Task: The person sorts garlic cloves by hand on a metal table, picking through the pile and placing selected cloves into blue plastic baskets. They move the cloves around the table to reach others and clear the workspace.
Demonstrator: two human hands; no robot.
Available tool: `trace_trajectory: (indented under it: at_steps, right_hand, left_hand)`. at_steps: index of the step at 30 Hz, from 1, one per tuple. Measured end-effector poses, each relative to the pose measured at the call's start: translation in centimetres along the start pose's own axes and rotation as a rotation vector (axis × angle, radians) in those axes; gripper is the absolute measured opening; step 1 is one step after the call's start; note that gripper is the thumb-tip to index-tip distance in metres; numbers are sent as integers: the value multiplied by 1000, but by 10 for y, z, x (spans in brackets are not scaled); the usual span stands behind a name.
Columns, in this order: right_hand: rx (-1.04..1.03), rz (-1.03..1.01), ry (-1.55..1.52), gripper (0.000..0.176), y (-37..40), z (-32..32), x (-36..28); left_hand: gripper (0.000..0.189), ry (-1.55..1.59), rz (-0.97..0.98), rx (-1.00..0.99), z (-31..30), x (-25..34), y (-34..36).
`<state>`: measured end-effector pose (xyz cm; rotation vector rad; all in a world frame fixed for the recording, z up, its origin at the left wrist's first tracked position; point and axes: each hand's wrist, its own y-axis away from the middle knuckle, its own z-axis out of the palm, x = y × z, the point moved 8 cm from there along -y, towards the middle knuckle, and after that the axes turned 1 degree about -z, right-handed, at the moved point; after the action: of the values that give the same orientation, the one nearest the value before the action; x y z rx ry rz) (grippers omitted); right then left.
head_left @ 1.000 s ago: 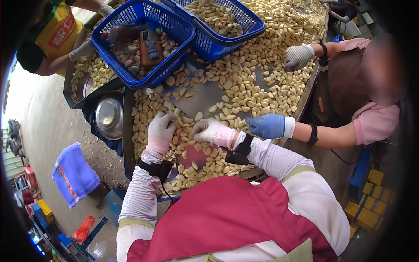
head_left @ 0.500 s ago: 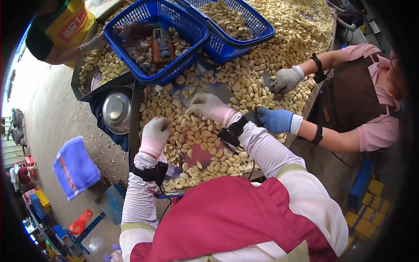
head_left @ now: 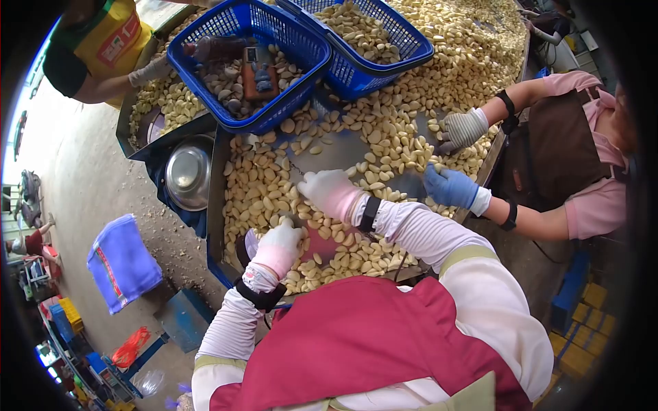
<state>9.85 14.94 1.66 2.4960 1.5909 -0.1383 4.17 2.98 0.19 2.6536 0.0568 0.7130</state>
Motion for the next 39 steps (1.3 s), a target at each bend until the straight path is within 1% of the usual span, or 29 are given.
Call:
trace_trajectory:
  at_steps: [1, 2, 3, 5, 6, 7, 8, 9, 12, 13, 15, 16, 18, 19, 21, 22, 23, 25, 27, 28, 29, 31, 33, 34, 35, 36, 37, 38, 39]
  right_hand:
    - [47, -76, -103, 18, 0, -16, -1]
    - [135, -27, 3, 12, -3, -35, 6]
    - [499, -54, 10, 7, -2, -84, 15]
    - [908, -78, -34, 16, -4, -173, 43]
    - [967, -49, -44, 18, -13, -200, 65]
    - [975, 82, 213, 21, -15, -229, 72]
    - [991, 109, 321, 23, -14, -233, 80]
    - [1002, 145, 431, 27, -9, -232, 87]
    - [68, 179, 58, 56, 30, -137, 76]
    - [-257, 190, -27, 66, 68, -96, 69]
    - [-581, 309, -75, 77, 146, -51, 75]
    - [-624, 413, -89, 86, 172, -34, 78]
    - [-667, 539, -183, 101, 191, -8, 74]
    - [-684, 563, -333, 100, 179, 7, 69]
    - [-471, 580, -594, 93, 157, 4, 64]
    - [-244, 486, -611, 86, 149, 5, 73]
    - [-222, 526, -612, 86, 144, -9, 84]
    - [-262, 589, -532, 87, 152, -51, 95]
    - [-622, 543, -271, 99, 185, -30, 94]
    - [-717, 503, -329, 102, 195, -21, 76]
    - [-813, 458, -385, 105, 206, -11, 56]
    - [-789, 353, -297, 107, 195, 14, 23]
    - [-774, 173, -525, 102, 156, 7, 3]
    - [-609, 161, -599, 91, 131, 8, 8]
    - [-555, 255, -758, 81, 109, -2, 16]
    - [-280, 235, -764, 66, 90, -5, 28]
    - [-366, 355, -873, 57, 78, -16, 34]
    - [-322, 457, -989, 52, 63, 19, 53]
    - [-196, 544, -949, 47, 54, -5, 65]
  left_hand:
    - [12, 1, 5, 6, 2, 4, 1]
    - [11, -25, 14, -27, 7, 10, 2]
    - [11, -50, 23, -64, 13, 14, 1]
    - [13, 24, 211, -13, 18, 42, 1]
    - [14, -21, 255, -130, 30, 59, 1]
    - [16, -74, 305, -236, 40, 75, -2]
    - [18, -5, 334, -386, 50, 82, 2]
    - [20, 66, 370, -385, 45, 88, 4]
    - [29, 117, 248, -616, 53, 61, 12]
    - [35, 135, 225, -791, 53, 58, 22]
    - [43, 281, 168, -906, 64, 53, 33]
    - [43, 287, 168, -916, 71, 57, 33]
    - [48, 385, 215, -815, 77, 73, 18]
    - [48, 382, 211, -814, 76, 78, 12]
    - [48, 524, 272, -557, 49, 90, -21]
    - [48, 535, 99, -597, 34, 83, -35]
    - [49, 546, -81, -636, 21, 70, -40]
    - [50, 680, 26, -287, -13, 37, -51]
    - [48, 702, -150, -160, -35, -7, -45]
    - [45, 688, -220, -118, -49, -15, -39]
    - [39, 405, -92, 3, -61, -18, -43]
    - [33, 183, 158, 173, -61, 8, -44]
    - [44, -64, 487, 180, -55, 58, -43]
    - [49, -173, 448, 205, -50, 57, -48]
    - [55, -279, 405, 219, -44, 53, -52]
    - [56, -297, 334, 226, -49, 45, -54]
    - [57, -319, 268, 233, -57, 33, -56]
    - [60, -251, 228, 278, -62, 17, -58]
    - [62, -326, 164, 289, -66, 5, -58]
